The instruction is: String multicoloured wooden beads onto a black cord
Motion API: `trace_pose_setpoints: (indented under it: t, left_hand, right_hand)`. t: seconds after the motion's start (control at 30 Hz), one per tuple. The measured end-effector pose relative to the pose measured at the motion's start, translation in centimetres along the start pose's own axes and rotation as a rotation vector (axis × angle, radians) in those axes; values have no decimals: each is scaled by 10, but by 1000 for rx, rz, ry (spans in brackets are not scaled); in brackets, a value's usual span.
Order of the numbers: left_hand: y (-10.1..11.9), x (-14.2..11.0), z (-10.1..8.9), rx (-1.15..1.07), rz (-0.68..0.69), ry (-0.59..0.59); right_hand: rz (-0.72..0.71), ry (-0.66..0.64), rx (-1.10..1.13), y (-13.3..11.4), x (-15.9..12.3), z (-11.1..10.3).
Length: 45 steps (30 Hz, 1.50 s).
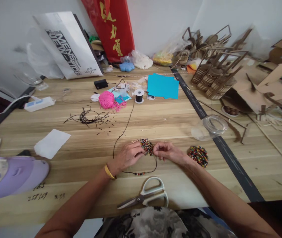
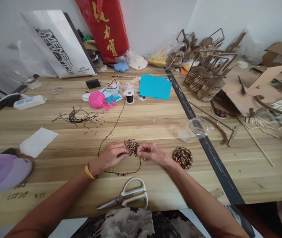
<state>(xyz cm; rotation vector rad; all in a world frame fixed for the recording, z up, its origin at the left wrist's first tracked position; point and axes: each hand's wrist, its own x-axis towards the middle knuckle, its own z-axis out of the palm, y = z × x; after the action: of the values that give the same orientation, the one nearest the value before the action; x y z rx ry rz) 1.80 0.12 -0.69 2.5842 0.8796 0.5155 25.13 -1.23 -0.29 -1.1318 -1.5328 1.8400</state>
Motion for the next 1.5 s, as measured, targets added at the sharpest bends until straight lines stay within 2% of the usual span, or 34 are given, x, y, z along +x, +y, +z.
trace_pose_setpoints:
  t: [0.83, 1.07, 1.5]
  left_hand:
    - [17, 3, 4, 122, -18, -40]
    - [19, 5, 5, 154, -26, -104]
    - [17, 3, 6, 158, -26, -41]
  right_hand:
    - [-20, 1, 5, 1, 1, 0]
    - [-30, -13, 17, 4, 2, -1]
    - [-49, -25, 21, 4, 2, -1]
